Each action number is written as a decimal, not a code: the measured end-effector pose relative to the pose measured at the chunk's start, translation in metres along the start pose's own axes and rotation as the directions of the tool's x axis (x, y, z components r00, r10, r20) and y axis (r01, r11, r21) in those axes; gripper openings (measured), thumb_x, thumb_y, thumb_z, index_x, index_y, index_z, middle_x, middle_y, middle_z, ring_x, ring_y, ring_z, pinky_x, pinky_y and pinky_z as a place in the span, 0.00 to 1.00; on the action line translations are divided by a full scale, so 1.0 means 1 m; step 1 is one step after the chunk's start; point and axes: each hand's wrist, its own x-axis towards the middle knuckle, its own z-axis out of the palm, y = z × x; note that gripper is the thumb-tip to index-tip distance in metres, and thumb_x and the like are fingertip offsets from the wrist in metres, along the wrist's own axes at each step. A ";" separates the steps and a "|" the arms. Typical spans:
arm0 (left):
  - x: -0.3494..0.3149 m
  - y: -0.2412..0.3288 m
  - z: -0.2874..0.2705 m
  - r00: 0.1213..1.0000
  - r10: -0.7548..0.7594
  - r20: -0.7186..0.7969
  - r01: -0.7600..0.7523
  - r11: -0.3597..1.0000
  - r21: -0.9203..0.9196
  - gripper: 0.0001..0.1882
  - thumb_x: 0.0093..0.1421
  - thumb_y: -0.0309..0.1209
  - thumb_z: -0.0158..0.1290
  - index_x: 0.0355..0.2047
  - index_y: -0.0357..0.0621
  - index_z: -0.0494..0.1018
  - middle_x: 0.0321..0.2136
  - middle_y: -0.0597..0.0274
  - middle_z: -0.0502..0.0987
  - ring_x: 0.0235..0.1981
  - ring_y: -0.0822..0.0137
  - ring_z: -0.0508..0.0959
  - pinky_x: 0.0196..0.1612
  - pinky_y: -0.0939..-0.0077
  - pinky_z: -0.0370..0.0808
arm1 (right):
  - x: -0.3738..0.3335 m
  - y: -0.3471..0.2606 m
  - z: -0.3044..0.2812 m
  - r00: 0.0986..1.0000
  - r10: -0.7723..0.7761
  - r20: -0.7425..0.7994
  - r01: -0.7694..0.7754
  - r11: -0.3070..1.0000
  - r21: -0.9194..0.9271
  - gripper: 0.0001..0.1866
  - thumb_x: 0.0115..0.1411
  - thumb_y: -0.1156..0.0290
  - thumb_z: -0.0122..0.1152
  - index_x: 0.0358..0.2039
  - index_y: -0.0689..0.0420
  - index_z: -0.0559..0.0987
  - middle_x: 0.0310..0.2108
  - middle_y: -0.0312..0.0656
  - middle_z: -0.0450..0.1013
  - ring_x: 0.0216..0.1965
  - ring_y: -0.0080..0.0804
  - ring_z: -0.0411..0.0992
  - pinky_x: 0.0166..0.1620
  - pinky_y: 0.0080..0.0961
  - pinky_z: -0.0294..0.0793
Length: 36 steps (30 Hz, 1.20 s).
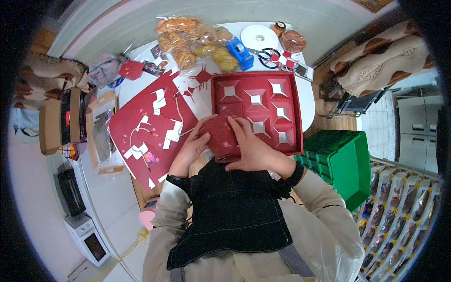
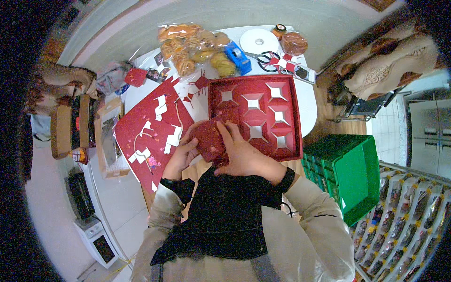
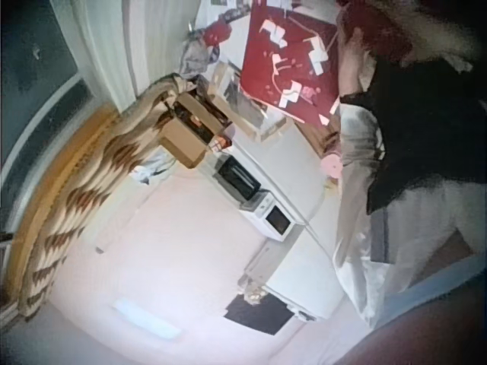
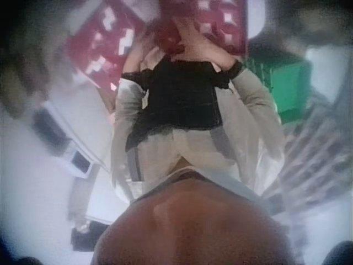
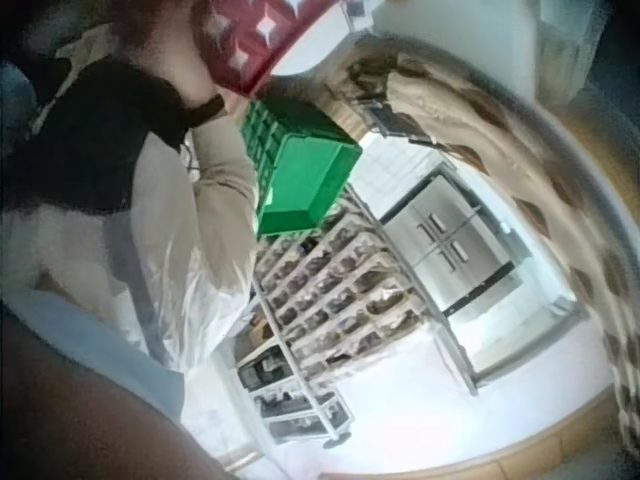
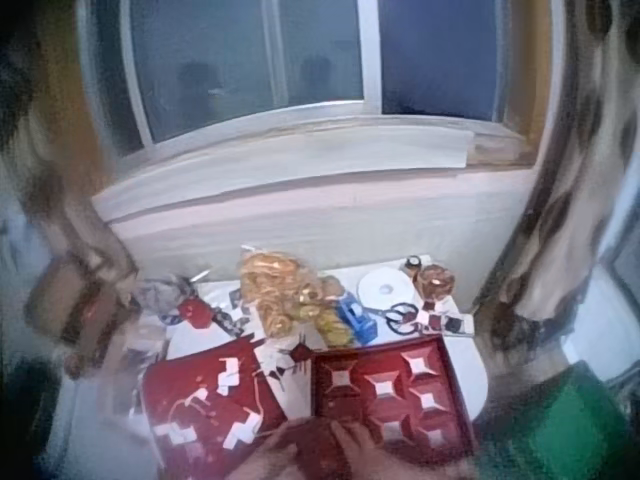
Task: The person folds flat red paper pieces into small rectangular boxes and places them into a red tray with molded compartments. The person repeats this process for several pieces, arranging the finished boxes neatly in the tray.
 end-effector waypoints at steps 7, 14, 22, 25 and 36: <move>0.008 -0.021 0.012 0.981 -0.139 0.132 0.136 0.990 0.028 0.32 0.63 0.39 0.52 0.63 0.40 0.59 0.58 0.56 0.67 0.59 0.64 0.67 0.60 0.70 0.64 | -0.025 0.025 -0.028 0.983 -0.180 0.030 0.180 0.984 0.013 0.48 0.42 0.67 0.75 0.61 0.58 0.58 0.62 0.57 0.50 0.59 0.63 0.60 0.57 0.45 0.69; 0.072 -0.015 -0.008 0.990 0.087 -0.115 0.028 0.670 0.741 0.21 0.67 0.33 0.47 0.58 0.41 0.65 0.52 0.53 0.72 0.53 0.60 0.72 0.55 0.71 0.68 | -0.027 0.067 -0.036 0.972 0.072 -0.224 -0.078 0.997 -0.017 0.52 0.48 0.60 0.72 0.66 0.62 0.52 0.58 0.60 0.59 0.60 0.58 0.60 0.62 0.42 0.60; 0.174 -0.029 -0.098 0.855 0.249 -0.454 0.347 0.377 0.859 0.34 0.56 0.45 0.58 0.57 0.38 0.63 0.51 0.34 0.70 0.51 0.42 0.73 0.54 0.58 0.71 | 0.084 0.104 -0.038 0.857 0.355 -0.374 -0.304 0.934 0.188 0.45 0.57 0.47 0.61 0.69 0.44 0.50 0.55 0.73 0.59 0.56 0.69 0.63 0.58 0.46 0.65; 0.195 -0.040 -0.084 0.848 0.395 -0.354 0.325 0.141 0.935 0.43 0.51 0.50 0.60 0.58 0.35 0.56 0.48 0.36 0.71 0.46 0.41 0.76 0.47 0.51 0.74 | 0.099 0.125 -0.039 0.768 0.368 -0.524 -0.268 0.928 0.260 0.42 0.57 0.49 0.62 0.66 0.46 0.54 0.54 0.74 0.60 0.57 0.68 0.62 0.59 0.46 0.63; 0.201 -0.044 -0.061 0.716 0.620 -0.320 0.372 0.049 0.927 0.34 0.51 0.33 0.57 0.57 0.43 0.57 0.45 0.50 0.73 0.49 0.48 0.74 0.49 0.54 0.72 | 0.130 0.099 -0.010 0.596 0.532 -0.601 -0.452 0.841 0.297 0.53 0.56 0.48 0.62 0.70 0.49 0.38 0.62 0.69 0.42 0.60 0.64 0.56 0.64 0.45 0.56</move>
